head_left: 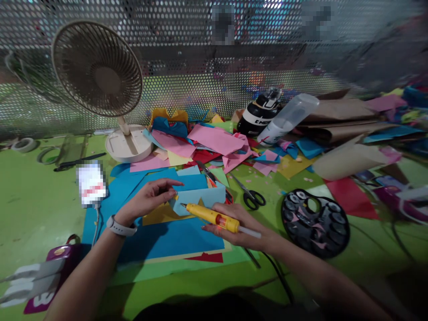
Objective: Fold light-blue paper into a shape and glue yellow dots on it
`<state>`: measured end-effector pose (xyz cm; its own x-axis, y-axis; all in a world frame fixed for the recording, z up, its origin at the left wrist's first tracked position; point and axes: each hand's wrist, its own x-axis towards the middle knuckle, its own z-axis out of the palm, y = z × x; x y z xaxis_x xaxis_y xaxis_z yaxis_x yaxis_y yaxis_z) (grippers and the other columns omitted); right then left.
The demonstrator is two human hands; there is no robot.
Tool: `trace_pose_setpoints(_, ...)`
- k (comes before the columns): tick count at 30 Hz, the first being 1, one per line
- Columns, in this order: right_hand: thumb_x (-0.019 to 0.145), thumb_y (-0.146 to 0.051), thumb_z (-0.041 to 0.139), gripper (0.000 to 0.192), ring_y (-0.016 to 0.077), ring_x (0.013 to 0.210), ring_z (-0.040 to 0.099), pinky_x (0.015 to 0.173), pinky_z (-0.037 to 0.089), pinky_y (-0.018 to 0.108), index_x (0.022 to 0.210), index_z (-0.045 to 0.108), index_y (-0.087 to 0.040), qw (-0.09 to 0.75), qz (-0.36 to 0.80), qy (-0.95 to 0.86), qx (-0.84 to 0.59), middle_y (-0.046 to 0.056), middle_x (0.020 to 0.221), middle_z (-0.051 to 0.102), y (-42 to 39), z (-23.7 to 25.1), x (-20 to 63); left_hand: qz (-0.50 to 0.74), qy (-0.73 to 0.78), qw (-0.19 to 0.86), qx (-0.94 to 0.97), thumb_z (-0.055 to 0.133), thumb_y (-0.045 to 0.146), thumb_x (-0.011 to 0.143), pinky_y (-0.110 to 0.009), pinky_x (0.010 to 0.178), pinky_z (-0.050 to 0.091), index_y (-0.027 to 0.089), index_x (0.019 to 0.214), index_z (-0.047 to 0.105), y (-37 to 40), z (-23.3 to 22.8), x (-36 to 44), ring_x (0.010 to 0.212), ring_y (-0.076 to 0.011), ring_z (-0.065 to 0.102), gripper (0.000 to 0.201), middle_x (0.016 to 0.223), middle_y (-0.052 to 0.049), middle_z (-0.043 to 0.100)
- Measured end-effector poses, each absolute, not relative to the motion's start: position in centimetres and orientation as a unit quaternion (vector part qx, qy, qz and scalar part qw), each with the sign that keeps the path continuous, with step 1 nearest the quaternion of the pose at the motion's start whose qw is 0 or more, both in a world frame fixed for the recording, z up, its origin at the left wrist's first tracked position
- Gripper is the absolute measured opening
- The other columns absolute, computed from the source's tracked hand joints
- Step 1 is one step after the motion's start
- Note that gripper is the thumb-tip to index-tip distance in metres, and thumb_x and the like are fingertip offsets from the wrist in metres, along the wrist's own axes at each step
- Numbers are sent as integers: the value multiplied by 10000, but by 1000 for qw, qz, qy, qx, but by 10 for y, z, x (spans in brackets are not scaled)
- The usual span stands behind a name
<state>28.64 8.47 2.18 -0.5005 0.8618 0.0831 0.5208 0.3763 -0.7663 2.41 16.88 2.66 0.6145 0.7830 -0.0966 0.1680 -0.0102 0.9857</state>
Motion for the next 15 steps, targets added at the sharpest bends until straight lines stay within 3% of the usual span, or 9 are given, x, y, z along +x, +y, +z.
trace_pose_setpoints(15,889,-436,598,339,93,524,368,512,268,262,728,387,-226,234,342,-796,-440,-58,629,402,85,24,285,255,354,616,656,616,362,893,-253,721,443,175,1223,631,168,26,24,812,-138,563,380,906,-50,636)
